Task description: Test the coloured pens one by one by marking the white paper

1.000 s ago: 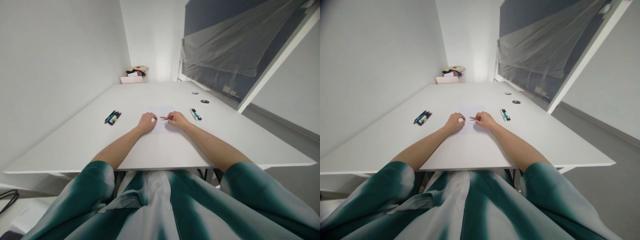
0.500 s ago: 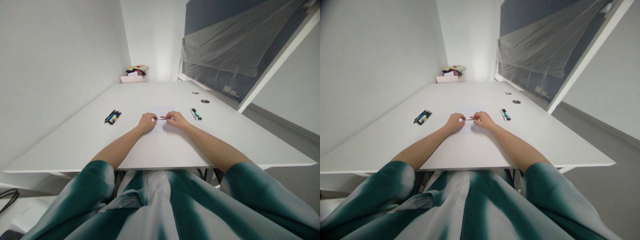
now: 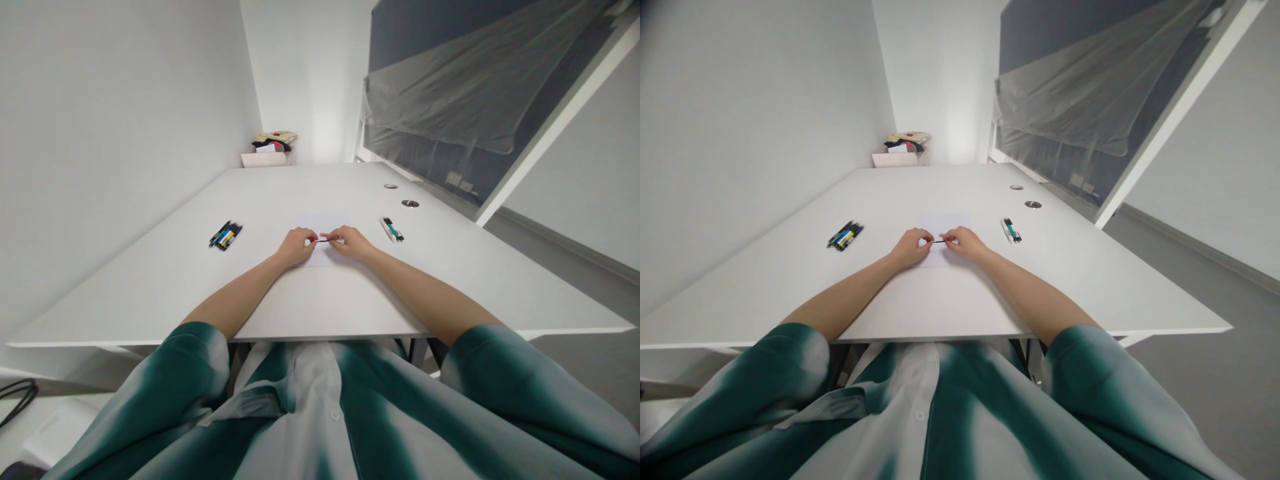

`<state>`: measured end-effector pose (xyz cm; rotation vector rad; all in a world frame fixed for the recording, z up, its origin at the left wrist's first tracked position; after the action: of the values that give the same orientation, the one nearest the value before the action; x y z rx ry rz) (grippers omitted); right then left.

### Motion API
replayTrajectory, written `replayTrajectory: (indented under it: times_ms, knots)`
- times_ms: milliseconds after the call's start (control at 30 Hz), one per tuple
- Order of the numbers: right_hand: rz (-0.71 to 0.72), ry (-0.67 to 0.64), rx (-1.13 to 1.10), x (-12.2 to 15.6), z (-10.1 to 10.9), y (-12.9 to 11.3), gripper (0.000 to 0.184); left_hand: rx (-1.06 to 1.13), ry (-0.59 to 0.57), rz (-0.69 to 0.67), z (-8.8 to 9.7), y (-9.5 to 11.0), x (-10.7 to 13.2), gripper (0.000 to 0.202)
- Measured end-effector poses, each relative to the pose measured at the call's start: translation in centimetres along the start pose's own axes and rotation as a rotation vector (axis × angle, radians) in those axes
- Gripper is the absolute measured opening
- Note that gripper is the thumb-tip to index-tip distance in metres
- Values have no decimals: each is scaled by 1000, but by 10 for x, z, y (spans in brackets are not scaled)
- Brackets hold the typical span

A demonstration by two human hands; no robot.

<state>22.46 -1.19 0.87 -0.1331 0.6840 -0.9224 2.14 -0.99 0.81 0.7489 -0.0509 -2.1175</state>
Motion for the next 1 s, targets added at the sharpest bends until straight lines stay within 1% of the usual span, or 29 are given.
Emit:
replayTrajectory:
  times_ms: [200, 300, 400, 467, 533, 633, 767, 867, 1000]
  knots:
    - [8, -7, 16, 0, -1, -1, 24, -5, -20, -35, -1, 0, -2, 24]
    - [19, 16, 4, 0, -1, 0, 25, -19, -18, -30, 0, 0, -2, 26]
    - [-3, 118, 13, -1, -1, 7, 28, -38, 0, -6, 3, -2, -2, 27]
    - [-64, 198, 42, -2, 0, 15, 30, -42, 27, 27, 6, -6, -2, 27]
    - [-129, 233, 88, -2, 1, 25, 33, -41, 56, 70, 10, -12, -2, 28]
    - [-177, 198, 185, -1, 4, 35, 33, -50, 76, 128, 13, -23, -3, 28]
    - [-193, 70, 311, 1, 3, 32, 31, -95, 44, 142, 16, -32, -2, 28]
    - [-171, -9, 354, 1, 0, 25, 32, -140, 16, 117, 18, -32, -2, 28]
    - [-168, -57, 394, -1, -4, 23, 33, -183, 18, 87, 19, -30, -1, 28]
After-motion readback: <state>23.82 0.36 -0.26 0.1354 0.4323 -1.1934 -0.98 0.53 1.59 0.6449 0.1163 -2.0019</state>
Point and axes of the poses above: each hand's wrist, its own x-axis away from the middle knuckle, its own z-axis out of the back of the hand, y = z × x, the point moved 1 cm from there along -x, towards the middle knuckle, and after that the axes turned 6 degrees about y, right-handed, at the moved point
